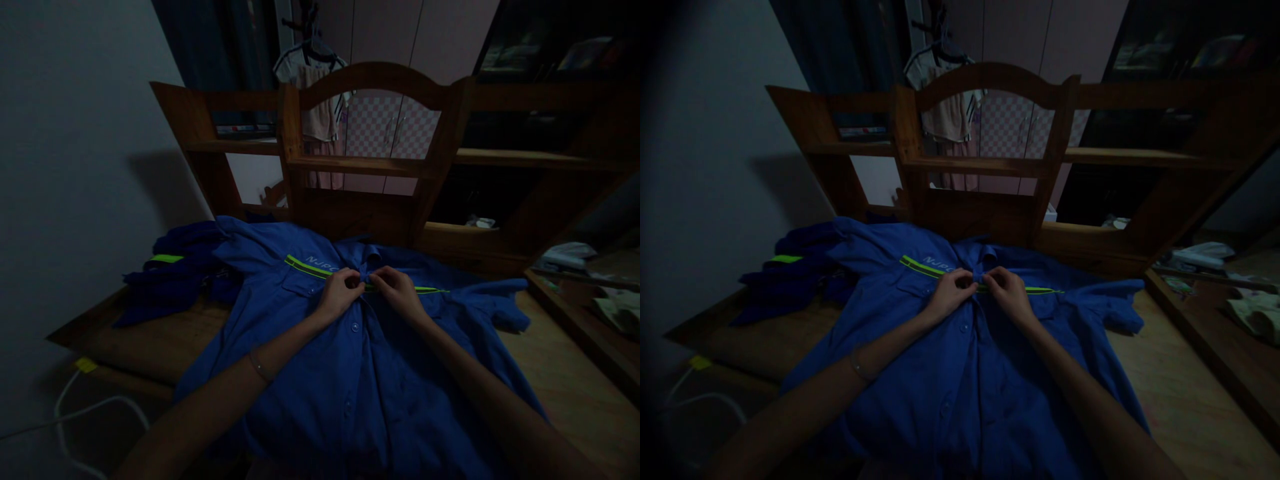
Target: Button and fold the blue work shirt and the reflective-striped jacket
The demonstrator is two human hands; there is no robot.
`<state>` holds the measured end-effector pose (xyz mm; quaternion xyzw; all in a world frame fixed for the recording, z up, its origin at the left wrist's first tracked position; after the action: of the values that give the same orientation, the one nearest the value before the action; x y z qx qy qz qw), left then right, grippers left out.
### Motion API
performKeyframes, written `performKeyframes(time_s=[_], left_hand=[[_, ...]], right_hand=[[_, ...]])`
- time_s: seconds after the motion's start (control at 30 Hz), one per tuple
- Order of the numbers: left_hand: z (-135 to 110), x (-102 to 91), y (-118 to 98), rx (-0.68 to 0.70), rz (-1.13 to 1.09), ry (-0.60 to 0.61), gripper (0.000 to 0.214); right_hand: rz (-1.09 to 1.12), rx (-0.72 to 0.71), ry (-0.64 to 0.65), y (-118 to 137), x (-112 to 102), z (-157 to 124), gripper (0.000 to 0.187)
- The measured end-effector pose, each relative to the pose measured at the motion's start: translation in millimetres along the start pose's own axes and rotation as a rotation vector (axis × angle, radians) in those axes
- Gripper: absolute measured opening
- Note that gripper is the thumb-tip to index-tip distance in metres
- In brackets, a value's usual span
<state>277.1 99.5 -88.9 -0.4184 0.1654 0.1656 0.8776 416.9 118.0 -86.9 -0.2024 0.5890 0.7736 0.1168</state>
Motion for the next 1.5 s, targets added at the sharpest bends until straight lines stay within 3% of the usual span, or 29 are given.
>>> performKeyframes(time_s=[0.13,0.6,0.73,0.9,0.97,1.1,1.2,1.37,1.5], left_hand=[[0.1,-1.5,-5.0,0.035,0.007,-0.006,0.011],[-1.8,-1.4,16.5,-0.086,-0.045,-0.064,0.011],[-1.9,-2.0,23.3,-0.126,-0.061,-0.085,0.011],[-0.4,0.1,29.7,-0.157,-0.122,-0.081,0.011],[-0.1,0.8,30.7,-0.154,-0.129,-0.074,0.011],[-0.1,1.7,33.3,-0.154,-0.114,-0.07,0.011],[4.0,2.3,37.5,-0.161,-0.091,-0.078,0.01],[25.0,1.4,49.5,-0.181,-0.058,-0.119,0.012],[34.5,2.3,55.7,-0.192,-0.063,-0.073,0.013]], right_hand=[[0.204,0.138,0.09,-16.7,4.3,7.9,0.035],[0.327,0.136,0.118,-11.0,10.6,0.4,0.028],[0.224,0.105,0.086,-9.7,9.4,1.0,0.03],[-0.132,0.013,-0.111,20.9,-18.2,-11.0,0.036],[-0.301,0.011,-0.072,33.8,-13.8,-29.4,0.035],[-0.436,0.066,0.205,37.4,23.7,-85.5,0.037],[-0.52,0.03,0.201,39.6,32.9,-111.8,0.041],[-0.652,-0.123,0.081,50.3,24.4,-100.2,0.038],[-0.565,-0.129,0.186,48.4,35.3,-86.3,0.028]])
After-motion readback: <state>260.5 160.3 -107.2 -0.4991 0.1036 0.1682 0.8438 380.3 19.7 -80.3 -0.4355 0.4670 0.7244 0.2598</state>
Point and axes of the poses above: each hand's wrist, its own z-axis towards the middle knuckle, its own x-axis out of the palm, y = z × x, the point moved 9 cm from there along z, towards the middle knuckle, and after that the axes turned 10 degrees about x, right-handed, at the moved point
